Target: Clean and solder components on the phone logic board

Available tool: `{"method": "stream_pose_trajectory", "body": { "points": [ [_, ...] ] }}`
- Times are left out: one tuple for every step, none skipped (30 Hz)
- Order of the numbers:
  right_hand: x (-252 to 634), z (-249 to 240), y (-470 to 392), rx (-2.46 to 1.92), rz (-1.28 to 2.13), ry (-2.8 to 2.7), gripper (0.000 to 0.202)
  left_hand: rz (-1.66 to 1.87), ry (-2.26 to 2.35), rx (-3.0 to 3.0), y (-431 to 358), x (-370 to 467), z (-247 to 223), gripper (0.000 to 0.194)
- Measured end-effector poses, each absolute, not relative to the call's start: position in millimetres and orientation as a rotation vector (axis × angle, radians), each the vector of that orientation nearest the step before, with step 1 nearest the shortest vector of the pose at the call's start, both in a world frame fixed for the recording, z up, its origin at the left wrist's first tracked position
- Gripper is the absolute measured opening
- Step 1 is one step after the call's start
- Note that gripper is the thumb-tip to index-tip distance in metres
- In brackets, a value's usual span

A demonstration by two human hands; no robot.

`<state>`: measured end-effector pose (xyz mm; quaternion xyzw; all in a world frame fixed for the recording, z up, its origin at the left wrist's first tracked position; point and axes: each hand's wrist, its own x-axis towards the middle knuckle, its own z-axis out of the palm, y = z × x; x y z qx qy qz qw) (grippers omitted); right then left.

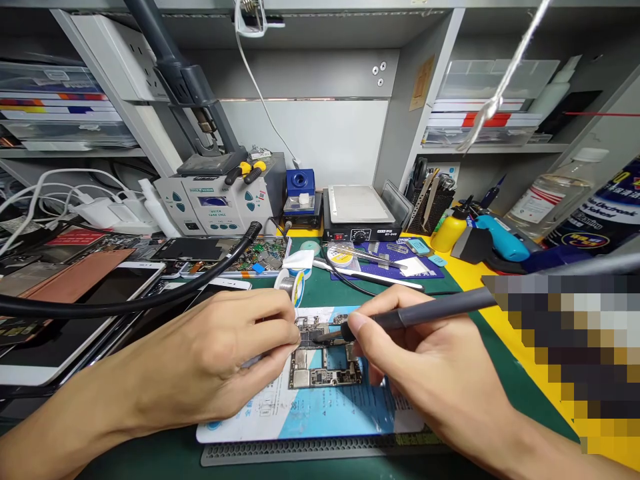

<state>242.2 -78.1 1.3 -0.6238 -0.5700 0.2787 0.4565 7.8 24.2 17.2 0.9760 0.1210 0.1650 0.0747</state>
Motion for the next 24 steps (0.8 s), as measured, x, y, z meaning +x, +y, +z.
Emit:
{"method": "stream_pose_trajectory", "body": {
  "points": [
    [240.3,2.0,-78.9,-1.551,0.683,-1.382,0.031,0.493,0.365,2.93,24.2,7.5,17.2,0.018],
    [237.9,2.8,-79.8,-1.568,0.677,-1.352,0.031,0.489,0.366,2.931,24.1,7.2,17.1,0.018],
    [235.2,3.6,-80.7,-1.587,0.668,-1.322,0.032,0.488,0.366,2.933,24.0,6.9,17.0,0.018],
    [232.7,4.5,-81.6,-1.602,0.654,-1.297,0.033,0.488,0.367,2.933,23.9,6.7,16.9,0.018],
    [230.4,5.2,-82.5,-1.614,0.641,-1.285,0.033,0.491,0.369,2.932,23.8,6.6,16.7,0.018],
    [228.5,5.7,-83.2,-1.62,0.633,-1.288,0.034,0.491,0.368,2.93,23.7,6.7,16.6,0.018],
    [227.2,6.1,-83.8,-1.623,0.622,-1.296,0.033,0.494,0.367,2.926,23.6,6.8,16.5,0.018],
    [226.5,6.2,-84.2,-1.623,0.608,-1.306,0.033,0.499,0.363,2.924,23.5,6.9,16.4,0.018],
    [226.4,6.0,-84.5,-1.62,0.593,-1.317,0.033,0.504,0.359,2.922,23.4,7.1,16.4,0.018],
    [226.9,5.4,-84.5,-1.615,0.573,-1.329,0.033,0.506,0.357,2.923,23.3,7.3,16.3,0.017],
    [228.1,4.6,-84.3,-1.611,0.55,-1.34,0.034,0.51,0.356,2.924,23.3,7.4,16.3,0.017],
    [229.8,3.5,-83.9,-1.604,0.528,-1.354,0.033,0.51,0.357,2.927,23.3,7.4,16.2,0.017],
    [232.0,2.2,-83.2,-1.593,0.511,-1.376,0.033,0.512,0.361,2.93,23.2,7.4,16.1,0.017],
    [234.4,0.9,-82.4,-1.581,0.5,-1.406,0.032,0.512,0.363,2.933,23.2,7.4,16.0,0.018],
    [236.9,-0.3,-81.6,-1.57,0.489,-1.44,0.031,0.511,0.364,2.936,23.2,7.3,15.9,0.018],
    [239.1,-1.3,-80.9,-1.561,0.481,-1.474,0.031,0.512,0.361,2.937,23.1,7.2,15.8,0.018],
    [240.8,-1.8,-80.5,-1.556,0.477,-1.504,0.03,0.516,0.359,2.937,23.1,7.2,15.9,0.018],
    [241.8,-1.9,-80.4,-1.551,0.47,-1.526,0.03,0.518,0.356,2.937,23.0,7.2,16.0,0.018],
    [242.1,-1.5,-80.6,-1.555,0.463,-1.531,0.031,0.519,0.353,2.935,22.9,7.2,16.2,0.018],
    [241.6,-0.7,-81.2,-1.566,0.46,-1.52,0.032,0.518,0.35,2.933,22.8,7.2,16.4,0.018],
    [240.6,0.3,-81.9,-1.579,0.463,-1.501,0.033,0.518,0.35,2.93,22.7,7.2,16.6,0.018],
    [239.3,1.2,-82.7,-1.596,0.469,-1.475,0.034,0.518,0.348,2.929,22.6,7.2,16.8,0.018],
    [238.1,2.0,-83.5,-1.612,0.474,-1.451,0.034,0.518,0.349,2.929,22.5,7.3,17.0,0.018],
    [237.3,2.6,-84.1,-1.621,0.48,-1.44,0.035,0.52,0.349,2.926,22.4,7.4,17.1,0.018]
  ]
}}
